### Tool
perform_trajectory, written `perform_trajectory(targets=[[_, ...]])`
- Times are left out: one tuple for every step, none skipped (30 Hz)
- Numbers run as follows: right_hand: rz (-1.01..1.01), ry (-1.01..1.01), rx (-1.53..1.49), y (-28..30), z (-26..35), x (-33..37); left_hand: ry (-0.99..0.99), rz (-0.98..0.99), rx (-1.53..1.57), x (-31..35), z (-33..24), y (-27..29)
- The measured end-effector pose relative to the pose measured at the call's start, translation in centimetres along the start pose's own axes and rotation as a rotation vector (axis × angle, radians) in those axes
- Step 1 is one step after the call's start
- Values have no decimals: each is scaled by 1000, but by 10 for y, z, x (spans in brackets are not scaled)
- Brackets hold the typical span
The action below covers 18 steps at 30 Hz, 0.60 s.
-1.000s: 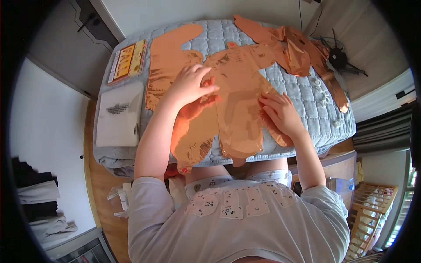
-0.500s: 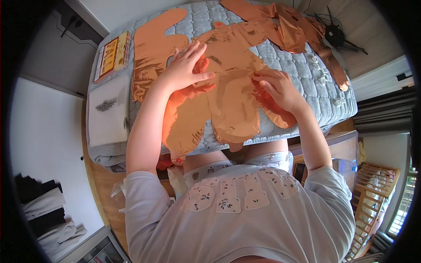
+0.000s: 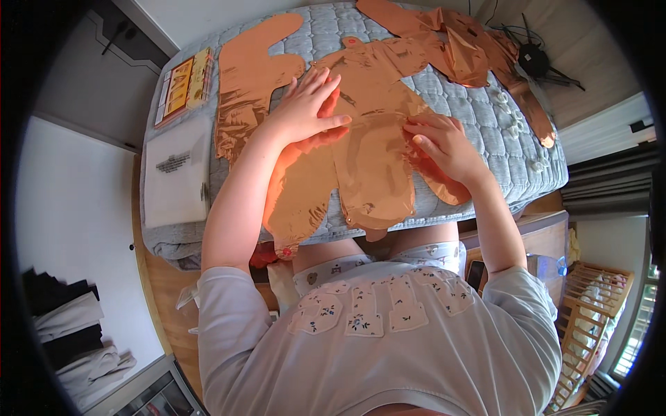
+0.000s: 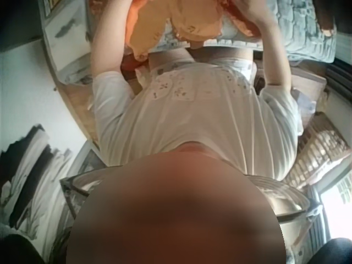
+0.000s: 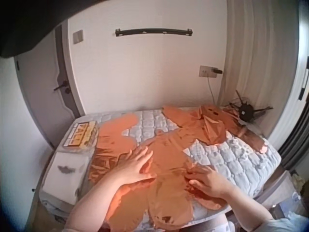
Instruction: Folding and packaging copper-colored metallic foil decorative items using cardboard inserts and plastic sleeves.
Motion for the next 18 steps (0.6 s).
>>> perform_trajectory(targets=[[-9,1,-3,1,2,0,-1,6,-8,-1,1,-1],[-19,2,-6,2,4,-1,-1,11,-16,-1,2,-2],[-23,4,-2,2,4,0,-2,6,-19,-2,1,-1],[-20,-2,-13,2,4,0,-5,19,-26,-3,0,-1],[-18,-7,-25,1,3,1,-9,32,-35,-3,-2,-2],[-27,0,-19,1,4,0,-7,22,-43,-2,-1,-1],[-31,7,-21,-1,4,0,-7,26,-43,-2,-1,-2],[-35,13,-22,-2,4,1,-8,30,-43,-1,-1,-3],[-44,18,-16,-2,4,2,-8,21,-50,-1,-2,-2],[-43,15,-23,-3,3,3,7,49,-55,-2,-3,-4],[-41,11,-30,-4,3,4,22,78,-59,-2,-3,-5],[-48,14,-31,-3,4,4,3,68,-45,-1,-2,-6],[-55,22,-29,-3,7,4,7,62,-53,0,-1,-7],[-48,4,-34,-4,8,4,10,56,-42,-1,1,-8],[-40,-22,-37,-3,6,4,7,51,-29,-2,0,-7],[-46,-22,-33,-2,5,4,14,58,-34,-3,0,-7],[-34,-10,-40,-3,3,4,11,54,-37,-3,-1,-7],[-25,2,-45,-3,3,4,21,71,-37,-3,-2,-6]])
Point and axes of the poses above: each hand's wrist, its own x-axis away from the middle knuckle, its own y-axis out of the back of the hand, z = x × y, the point moved 6 cm from there along -x, towards the middle knuckle, and after that the axes turned 13 degrees about z, right-handed, at the moved point
